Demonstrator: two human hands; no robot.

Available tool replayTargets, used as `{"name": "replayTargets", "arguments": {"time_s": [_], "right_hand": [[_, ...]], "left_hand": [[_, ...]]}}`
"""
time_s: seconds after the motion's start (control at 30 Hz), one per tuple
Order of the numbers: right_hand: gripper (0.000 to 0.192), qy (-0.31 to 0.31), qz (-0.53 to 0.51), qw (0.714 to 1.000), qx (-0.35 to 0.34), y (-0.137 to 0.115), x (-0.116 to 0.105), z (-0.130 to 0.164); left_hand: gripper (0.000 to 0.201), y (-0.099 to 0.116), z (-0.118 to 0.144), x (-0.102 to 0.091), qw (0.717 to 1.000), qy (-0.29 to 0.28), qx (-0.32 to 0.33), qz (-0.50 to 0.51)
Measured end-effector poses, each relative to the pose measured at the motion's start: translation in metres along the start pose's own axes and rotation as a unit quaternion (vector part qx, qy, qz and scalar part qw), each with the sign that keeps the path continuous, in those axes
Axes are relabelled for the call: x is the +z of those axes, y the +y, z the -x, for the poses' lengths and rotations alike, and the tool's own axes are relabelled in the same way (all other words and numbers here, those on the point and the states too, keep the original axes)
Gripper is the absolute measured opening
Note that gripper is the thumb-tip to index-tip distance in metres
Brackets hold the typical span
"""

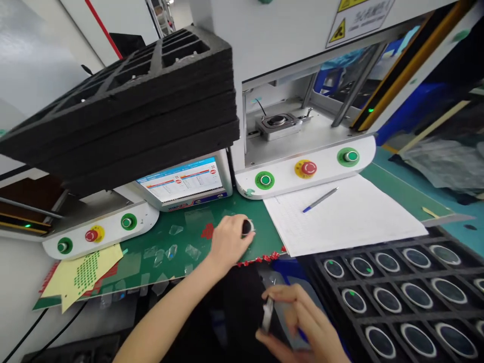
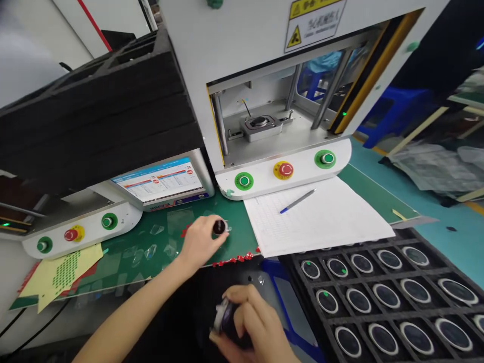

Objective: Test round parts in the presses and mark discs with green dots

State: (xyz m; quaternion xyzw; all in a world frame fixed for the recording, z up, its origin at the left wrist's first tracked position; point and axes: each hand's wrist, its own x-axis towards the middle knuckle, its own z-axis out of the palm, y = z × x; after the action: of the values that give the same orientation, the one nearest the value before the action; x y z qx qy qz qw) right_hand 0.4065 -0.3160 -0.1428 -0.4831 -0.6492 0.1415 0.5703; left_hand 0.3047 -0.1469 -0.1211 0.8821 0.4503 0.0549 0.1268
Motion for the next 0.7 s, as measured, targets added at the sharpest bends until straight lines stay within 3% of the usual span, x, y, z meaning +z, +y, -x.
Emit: {"name": "replayTargets", "arguments": {"time_s": [0.13, 0.27, 0.4, 0.53, 0.63, 0.7], "right_hand": [[0.033, -0.111, 0.103, 0.987, 0.058, 0.045, 0.005, -0.038], [0.031, -0.194, 0.186, 0.958, 0.097, 0.095, 0.022, -0.09], [0.021, -0.274, 0.262, 0.92, 0.103, 0.114, 0.041, -0.122], [0.02, -0.326, 0.311, 0.888, 0.097, 0.116, 0.051, -0.129], [0.02, -0.339, 0.324, 0.879, 0.087, 0.117, 0.049, -0.126], [0.024, -0.335, 0.326, 0.881, 0.077, 0.118, 0.037, -0.124]], "left_hand": [[0.021, -0.071, 0.027, -0.038, 0.997, 0.016, -0.069, -0.036], [0.022, -0.122, 0.052, -0.049, 0.992, 0.008, -0.113, -0.06], [0.026, -0.14, 0.063, -0.036, 0.992, 0.001, -0.115, -0.056], [0.023, -0.14, 0.066, -0.025, 0.995, 0.005, -0.09, -0.041], [0.027, -0.15, 0.071, -0.032, 0.996, 0.029, -0.086, -0.024], [0.026, -0.168, 0.078, -0.045, 0.993, 0.06, -0.105, -0.012]]}}
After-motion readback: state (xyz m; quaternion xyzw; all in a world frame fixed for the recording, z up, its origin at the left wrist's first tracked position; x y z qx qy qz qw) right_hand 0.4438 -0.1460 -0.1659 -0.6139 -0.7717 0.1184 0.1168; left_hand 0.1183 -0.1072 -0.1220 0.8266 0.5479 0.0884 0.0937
